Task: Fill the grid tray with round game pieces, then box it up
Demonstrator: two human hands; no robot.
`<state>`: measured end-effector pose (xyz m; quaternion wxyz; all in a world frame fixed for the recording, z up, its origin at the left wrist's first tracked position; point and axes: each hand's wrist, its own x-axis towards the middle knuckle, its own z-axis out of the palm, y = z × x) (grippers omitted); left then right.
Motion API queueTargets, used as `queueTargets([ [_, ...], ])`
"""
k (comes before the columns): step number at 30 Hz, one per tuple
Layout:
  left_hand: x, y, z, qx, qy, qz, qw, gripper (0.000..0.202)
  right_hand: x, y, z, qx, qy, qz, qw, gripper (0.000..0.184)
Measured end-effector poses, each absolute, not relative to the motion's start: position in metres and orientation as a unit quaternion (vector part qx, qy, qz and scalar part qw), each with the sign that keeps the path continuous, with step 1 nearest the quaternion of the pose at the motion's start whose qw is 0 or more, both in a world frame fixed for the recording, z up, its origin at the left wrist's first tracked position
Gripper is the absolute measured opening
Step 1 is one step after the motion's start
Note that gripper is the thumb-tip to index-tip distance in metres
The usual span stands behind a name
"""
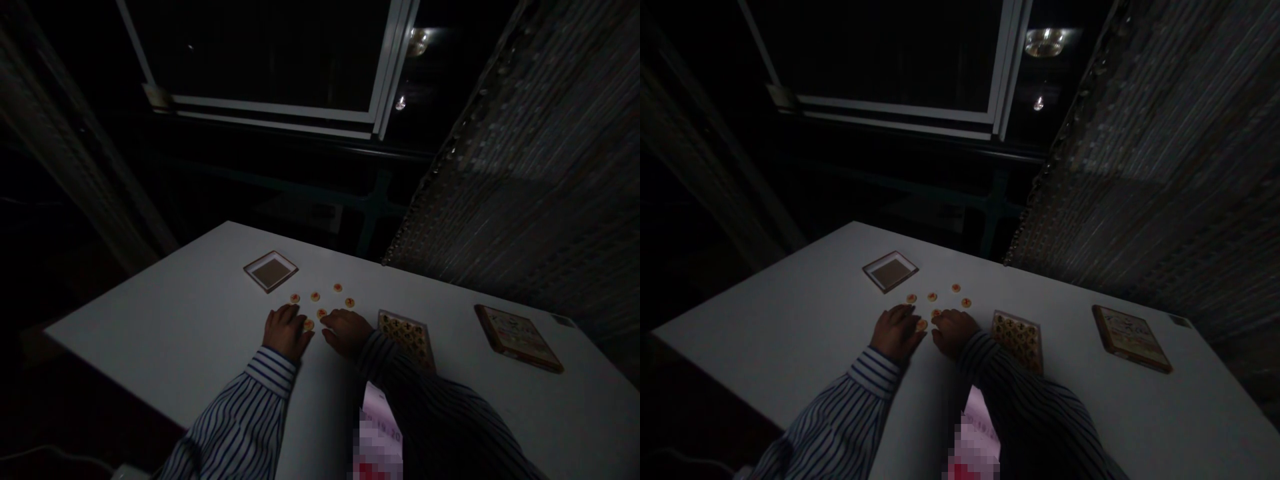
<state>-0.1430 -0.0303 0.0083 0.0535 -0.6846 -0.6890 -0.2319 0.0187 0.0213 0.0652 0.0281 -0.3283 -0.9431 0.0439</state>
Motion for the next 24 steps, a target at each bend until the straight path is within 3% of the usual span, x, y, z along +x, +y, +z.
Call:
queueTargets([
  [15,-0.1377,-0.0279,0.0093,-0.673,-0.706,-0.220,0.036,0.022,0.0202,0.0196,0.0638,-0.317,-0.947,0.046,0.025,0.033],
  [24,-0.1390,-0.0276,0.0148,-0.676,-0.696,-0.238,0.044,0.028,0.0257,0.0163,0.0710,-0.328,-0.943,0.049,0.042,0.033],
])
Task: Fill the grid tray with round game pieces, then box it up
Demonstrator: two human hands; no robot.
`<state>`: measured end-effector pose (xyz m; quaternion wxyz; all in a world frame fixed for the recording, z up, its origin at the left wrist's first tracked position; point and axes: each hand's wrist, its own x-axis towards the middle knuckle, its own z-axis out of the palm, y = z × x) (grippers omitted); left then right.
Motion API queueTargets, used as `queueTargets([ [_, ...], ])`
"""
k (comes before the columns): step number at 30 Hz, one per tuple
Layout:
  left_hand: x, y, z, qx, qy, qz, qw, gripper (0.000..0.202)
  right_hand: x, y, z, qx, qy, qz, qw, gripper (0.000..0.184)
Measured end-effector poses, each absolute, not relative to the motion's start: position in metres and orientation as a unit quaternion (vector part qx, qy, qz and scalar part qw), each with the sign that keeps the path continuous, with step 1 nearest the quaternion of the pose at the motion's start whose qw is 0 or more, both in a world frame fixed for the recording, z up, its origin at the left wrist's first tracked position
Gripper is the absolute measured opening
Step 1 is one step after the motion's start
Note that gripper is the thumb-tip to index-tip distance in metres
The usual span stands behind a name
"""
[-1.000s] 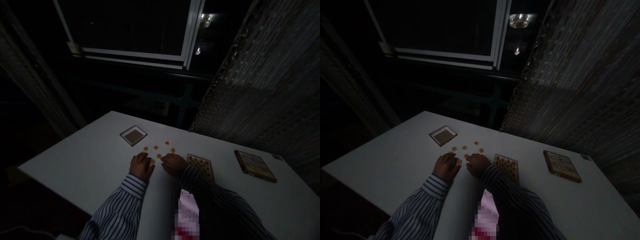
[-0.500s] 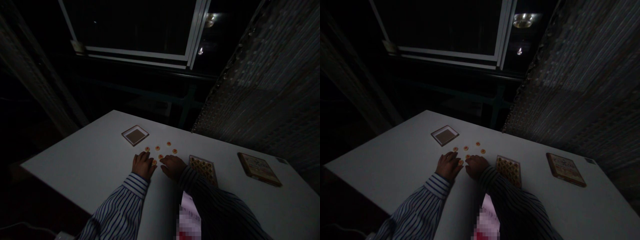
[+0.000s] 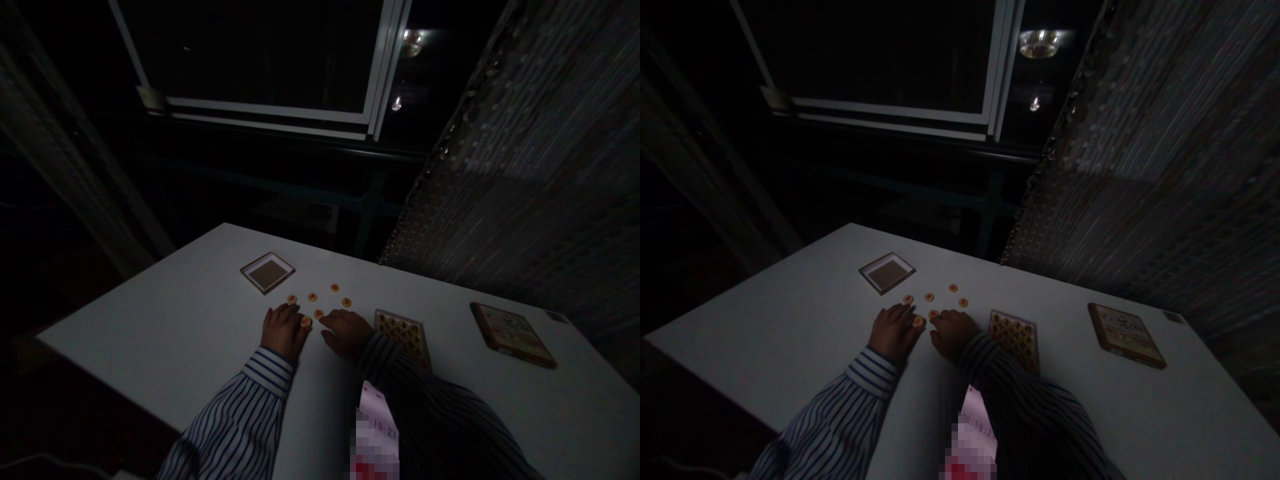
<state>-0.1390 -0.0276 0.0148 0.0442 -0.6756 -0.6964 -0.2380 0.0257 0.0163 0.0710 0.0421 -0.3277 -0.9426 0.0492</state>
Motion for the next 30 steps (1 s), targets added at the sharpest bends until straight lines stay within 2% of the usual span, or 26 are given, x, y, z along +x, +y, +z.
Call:
queueTargets([
  [5,-0.137,-0.029,0.021,-0.685,-0.671,-0.275,0.068,0.034,0.032,0.017,0.076,-0.334,-0.939,0.049,0.065,0.034],
  [21,-0.104,-0.031,0.043,-0.716,-0.568,-0.386,0.119,0.028,0.072,0.013,0.094,-0.361,-0.919,0.052,0.152,0.030],
  [30,-0.075,-0.028,0.053,-0.724,-0.550,-0.406,0.092,0.022,0.099,0.015,0.094,-0.372,-0.909,0.065,0.179,0.029],
])
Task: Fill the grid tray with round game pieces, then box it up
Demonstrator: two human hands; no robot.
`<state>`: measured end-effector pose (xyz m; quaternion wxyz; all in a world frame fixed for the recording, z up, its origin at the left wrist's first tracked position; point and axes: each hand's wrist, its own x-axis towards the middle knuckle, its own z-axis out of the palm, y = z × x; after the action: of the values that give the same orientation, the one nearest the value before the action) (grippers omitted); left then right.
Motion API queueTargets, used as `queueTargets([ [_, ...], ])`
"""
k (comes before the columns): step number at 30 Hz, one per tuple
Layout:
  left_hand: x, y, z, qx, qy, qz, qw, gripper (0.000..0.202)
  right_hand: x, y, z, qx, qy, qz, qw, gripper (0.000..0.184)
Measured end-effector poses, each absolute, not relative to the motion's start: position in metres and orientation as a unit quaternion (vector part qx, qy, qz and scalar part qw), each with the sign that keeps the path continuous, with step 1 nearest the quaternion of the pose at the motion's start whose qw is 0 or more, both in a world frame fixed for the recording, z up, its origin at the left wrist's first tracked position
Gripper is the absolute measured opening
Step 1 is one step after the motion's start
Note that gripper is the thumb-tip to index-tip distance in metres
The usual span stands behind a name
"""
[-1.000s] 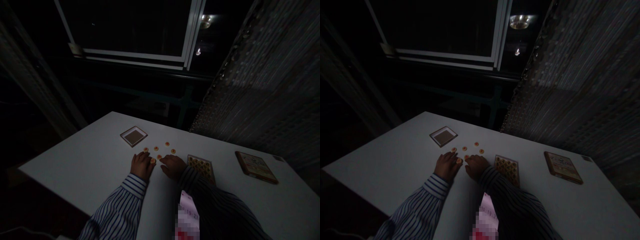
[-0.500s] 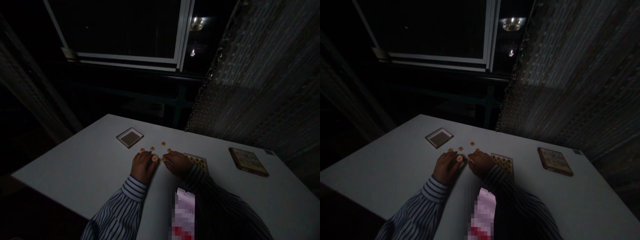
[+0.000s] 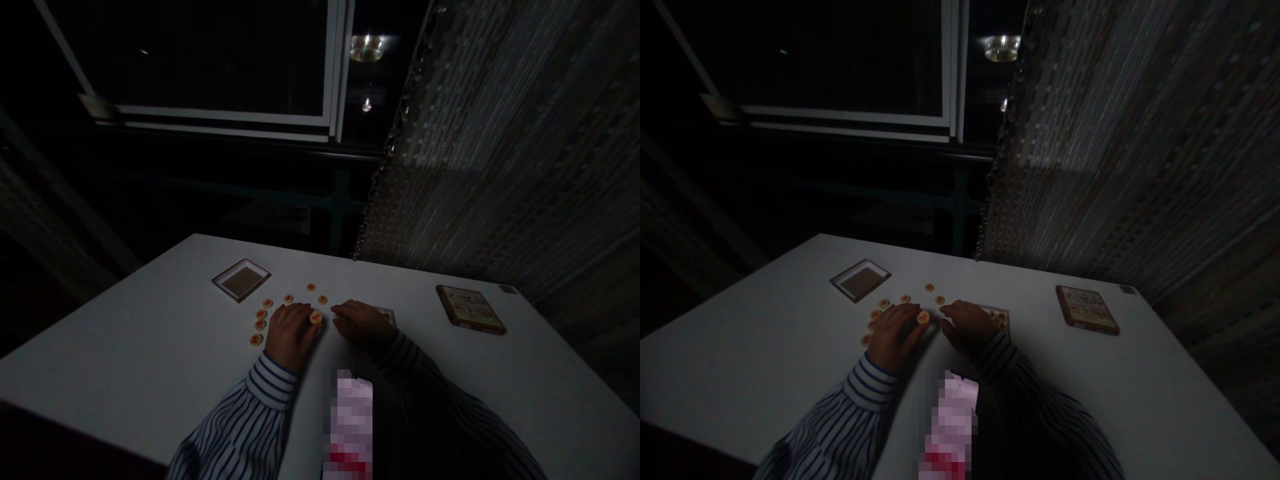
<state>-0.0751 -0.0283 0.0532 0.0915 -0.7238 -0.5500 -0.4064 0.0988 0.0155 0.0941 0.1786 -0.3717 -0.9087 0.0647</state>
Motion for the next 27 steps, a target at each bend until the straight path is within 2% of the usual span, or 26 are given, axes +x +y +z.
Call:
queueTargets([
  [9,-0.048,-0.025,0.064,-0.743,-0.540,-0.394,0.041,0.021,0.123,0.017,0.089,-0.410,-0.887,0.071,0.199,0.026],
  [16,-0.033,-0.022,0.064,-0.756,-0.531,-0.382,0.020,0.020,0.139,0.017,0.093,-0.418,-0.887,0.089,0.175,0.026],
  [21,-0.023,-0.018,0.063,-0.758,-0.524,-0.387,0.023,0.018,0.149,0.019,0.088,-0.400,-0.887,0.086,0.216,0.025],
  [27,-0.015,-0.012,0.064,-0.767,-0.512,-0.387,0.004,0.018,0.158,0.022,0.085,-0.409,-0.883,0.081,0.213,0.024],
])
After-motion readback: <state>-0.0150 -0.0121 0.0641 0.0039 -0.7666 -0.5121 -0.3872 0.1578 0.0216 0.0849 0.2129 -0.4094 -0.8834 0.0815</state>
